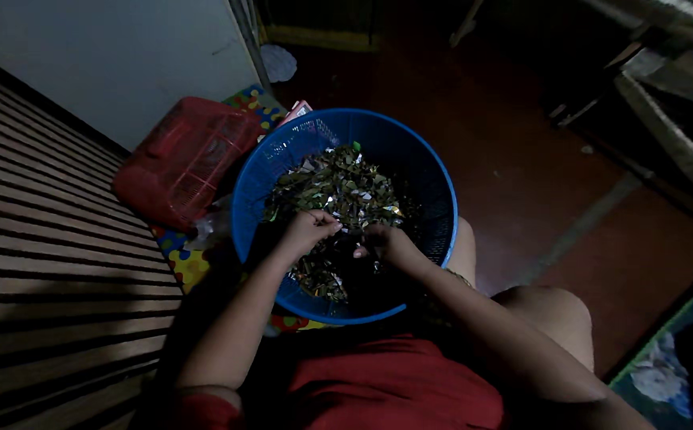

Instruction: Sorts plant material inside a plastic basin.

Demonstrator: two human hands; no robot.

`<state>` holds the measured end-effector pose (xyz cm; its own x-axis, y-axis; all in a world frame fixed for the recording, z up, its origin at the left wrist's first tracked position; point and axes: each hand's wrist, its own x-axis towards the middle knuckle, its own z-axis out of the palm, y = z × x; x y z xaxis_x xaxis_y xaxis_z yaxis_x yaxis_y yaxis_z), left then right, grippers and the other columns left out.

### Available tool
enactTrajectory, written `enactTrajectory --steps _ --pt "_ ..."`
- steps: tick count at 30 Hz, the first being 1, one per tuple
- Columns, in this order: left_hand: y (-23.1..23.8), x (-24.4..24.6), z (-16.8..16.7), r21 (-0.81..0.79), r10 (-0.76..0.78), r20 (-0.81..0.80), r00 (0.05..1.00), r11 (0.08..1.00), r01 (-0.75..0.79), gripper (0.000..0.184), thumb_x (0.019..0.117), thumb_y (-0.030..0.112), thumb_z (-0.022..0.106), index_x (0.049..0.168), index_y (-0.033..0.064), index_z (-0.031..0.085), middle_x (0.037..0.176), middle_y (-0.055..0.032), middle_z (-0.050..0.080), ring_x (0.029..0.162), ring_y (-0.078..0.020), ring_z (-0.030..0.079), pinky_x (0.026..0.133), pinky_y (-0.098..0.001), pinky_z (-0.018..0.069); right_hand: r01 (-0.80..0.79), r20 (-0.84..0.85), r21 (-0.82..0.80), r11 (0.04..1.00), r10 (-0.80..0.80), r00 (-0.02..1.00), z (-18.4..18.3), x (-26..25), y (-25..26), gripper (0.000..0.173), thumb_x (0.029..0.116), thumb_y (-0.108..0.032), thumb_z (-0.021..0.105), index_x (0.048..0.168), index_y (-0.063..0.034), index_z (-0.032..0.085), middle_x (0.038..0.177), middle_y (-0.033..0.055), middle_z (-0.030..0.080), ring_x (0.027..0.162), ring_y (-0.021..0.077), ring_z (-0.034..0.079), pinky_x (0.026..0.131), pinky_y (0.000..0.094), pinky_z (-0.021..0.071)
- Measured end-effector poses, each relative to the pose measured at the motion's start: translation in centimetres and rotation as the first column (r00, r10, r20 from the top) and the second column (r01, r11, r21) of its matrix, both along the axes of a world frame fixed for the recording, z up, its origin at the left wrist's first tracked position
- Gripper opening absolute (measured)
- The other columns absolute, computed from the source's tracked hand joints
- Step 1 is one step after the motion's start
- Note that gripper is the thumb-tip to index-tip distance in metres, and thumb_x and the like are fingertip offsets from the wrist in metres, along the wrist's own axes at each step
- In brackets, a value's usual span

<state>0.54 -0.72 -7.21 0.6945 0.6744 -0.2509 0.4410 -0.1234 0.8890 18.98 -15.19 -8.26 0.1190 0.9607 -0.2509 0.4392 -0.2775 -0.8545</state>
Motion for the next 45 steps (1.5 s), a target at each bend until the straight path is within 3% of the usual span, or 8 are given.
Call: enactTrajectory --steps 6,16,24,29,32,35,40,45 --pt "0.0 0.0 -0.1 0.006 -0.003 0.011 1.000 1.000 0.003 0.013 0.0970 0.015 0.072 0.100 0.0024 0.071 0.087 -0.0054 0.069 0.075 -0.0117 0.063 0.073 -0.0298 0.0551 -0.088 -0.061 -0.025 0.996 0.087 0.994 -0.4 -0.2 0.0 0.055 0.0907 -0.054 0.071 0.116 -0.0054 0.065 0.098 0.0080 0.066 0.088 0.0168 0.062 0.083 0.0420 0.0530" --pt "-0.3 -0.1 0.1 0.034 0.008 0.013 1.000 0.999 -0.008 0.012 0.0975 0.015 0.071 0.100 0.0032 0.070 0.087 -0.0054 0.069 0.074 -0.0113 0.063 0.071 -0.0292 0.0539 -0.067 -0.049 -0.021 0.998 0.066 0.997 -0.2 -0.5 0.1 0.046 0.0914 -0.045 0.074 0.109 -0.0035 0.067 0.089 0.0076 0.065 0.078 0.0164 0.061 0.076 0.0408 0.0531" --pt "-0.3 -0.3 0.1 -0.028 0.037 0.064 0.997 0.999 -0.035 0.013 0.0984 0.009 0.067 0.108 0.0066 0.060 0.082 -0.0046 0.067 0.068 -0.0109 0.060 0.064 -0.0257 0.0505 -0.096 0.037 -0.025 0.995 0.097 0.995 0.2 -0.9 0.1 0.045 0.0934 -0.042 0.073 0.114 -0.0020 0.068 0.098 0.0154 0.069 0.090 0.0265 0.066 0.086 0.0512 0.0538" --pt "1.5 -0.3 0.9 0.119 0.102 -0.090 0.991 0.989 -0.091 0.030 0.1042 0.029 0.061 0.116 0.0019 0.063 0.090 -0.0099 0.067 0.076 -0.0173 0.063 0.073 -0.0370 0.0538 0.031 -0.015 -0.074 0.997 -0.032 0.999 0.1 -0.2 0.0 0.046 0.0940 -0.044 0.072 0.116 -0.0047 0.065 0.093 0.0127 0.068 0.084 0.0238 0.066 0.081 0.0485 0.0548" --pt "2.5 -0.7 2.7 0.293 0.071 -0.474 0.877 0.953 0.081 0.045 0.0994 0.043 0.066 0.113 0.0005 0.070 0.103 -0.0213 0.070 0.097 -0.0371 0.068 0.090 -0.0611 0.0529 0.051 0.013 -0.097 0.994 -0.050 0.999 -0.2 -0.1 0.0 0.051 0.0955 -0.048 0.069 0.123 -0.0065 0.061 0.096 0.0144 0.067 0.088 0.0275 0.066 0.083 0.0528 0.0540" --pt "1.9 -1.0 4.0 0.334 0.110 -0.776 0.621 0.907 0.257 0.045 0.0965 0.044 0.070 0.109 0.0002 0.071 0.112 -0.0254 0.069 0.109 -0.0445 0.066 0.093 -0.0682 0.0498 0.053 0.032 -0.076 0.996 -0.051 0.998 -0.2 -0.2 -0.1 0.051 0.0957 -0.049 0.068 0.122 -0.0060 0.062 0.096 0.0160 0.067 0.089 0.0303 0.066 0.084 0.0553 0.0535" --pt "1.2 -1.9 1.5 0.230 0.098 -0.920 0.379 0.920 0.319 0.057 0.0851 0.042 0.083 0.119 -0.0015 0.069 0.123 -0.0255 0.066 0.116 -0.0446 0.063 0.095 -0.0670 0.0498 -0.001 0.071 -0.033 0.999 0.003 0.997 -0.1 -0.3 -0.4 0.054 0.0942 -0.054 0.068 0.121 -0.0073 0.062 0.096 0.0149 0.067 0.090 0.0298 0.066 0.084 0.0548 0.0536" --pt "1.5 -2.1 -0.2 0.165 0.028 -0.929 0.370 0.924 0.345 0.030 0.0987 0.024 0.066 0.116 -0.0012 0.070 0.123 -0.0243 0.067 0.116 -0.0428 0.064 0.096 -0.0663 0.0494 0.010 0.071 -0.028 1.000 -0.008 0.997 0.0 -0.1 -0.6 0.052 0.0947 -0.054 0.067 0.119 -0.0085 0.064 0.095 0.0129 0.067 0.088 0.0276 0.066 0.083 0.0525 0.0538"
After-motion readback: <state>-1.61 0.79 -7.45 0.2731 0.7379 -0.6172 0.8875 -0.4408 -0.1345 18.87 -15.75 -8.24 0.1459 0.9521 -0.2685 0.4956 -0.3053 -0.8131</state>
